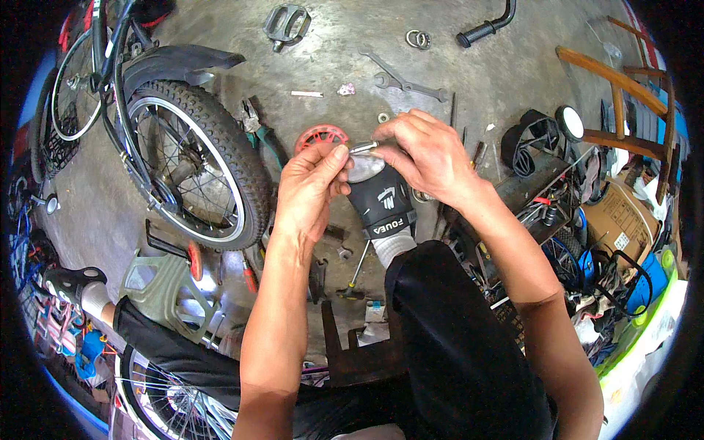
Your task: The person assembles a bicycle training wheel by inserting a metal bolt through the red plastic wheel and training wheel arm, then secures it using a wrench and a screwdriver.
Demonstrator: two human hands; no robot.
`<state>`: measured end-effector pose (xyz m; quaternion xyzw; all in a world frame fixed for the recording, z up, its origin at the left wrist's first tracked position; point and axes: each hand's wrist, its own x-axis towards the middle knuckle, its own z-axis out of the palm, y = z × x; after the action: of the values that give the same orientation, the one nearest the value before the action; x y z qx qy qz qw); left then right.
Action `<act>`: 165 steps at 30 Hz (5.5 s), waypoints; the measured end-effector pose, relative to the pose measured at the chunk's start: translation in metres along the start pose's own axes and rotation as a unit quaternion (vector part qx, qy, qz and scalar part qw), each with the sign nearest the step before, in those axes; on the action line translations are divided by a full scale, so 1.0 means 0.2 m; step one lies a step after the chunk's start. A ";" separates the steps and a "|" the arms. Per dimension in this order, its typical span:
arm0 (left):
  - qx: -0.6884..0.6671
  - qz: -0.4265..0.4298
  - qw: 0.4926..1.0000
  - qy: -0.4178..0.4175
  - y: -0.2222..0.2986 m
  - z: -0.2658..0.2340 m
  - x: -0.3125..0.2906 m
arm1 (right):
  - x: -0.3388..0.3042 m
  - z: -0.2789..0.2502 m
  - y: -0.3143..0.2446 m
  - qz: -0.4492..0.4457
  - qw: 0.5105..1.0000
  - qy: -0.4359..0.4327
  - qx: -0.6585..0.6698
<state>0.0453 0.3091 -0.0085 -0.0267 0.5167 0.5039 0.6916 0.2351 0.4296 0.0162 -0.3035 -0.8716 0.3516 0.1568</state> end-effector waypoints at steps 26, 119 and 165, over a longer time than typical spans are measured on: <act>0.164 0.163 0.972 0.031 0.00 0.09 0.03 | -0.07 0.19 0.00 0.272 0.916 -0.003 0.295; 0.136 -0.008 0.936 0.325 -0.34 -0.21 0.09 | -0.23 0.35 0.48 0.388 0.891 0.164 0.169; -0.133 0.161 0.858 0.469 0.78 -1.76 -0.45 | -0.11 0.52 0.19 0.376 0.829 0.211 0.356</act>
<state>-0.3068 0.1292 -0.0296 -0.2682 0.7049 0.6003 0.2662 0.2186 0.3836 -0.0856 -0.5974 -0.4503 0.5968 0.2901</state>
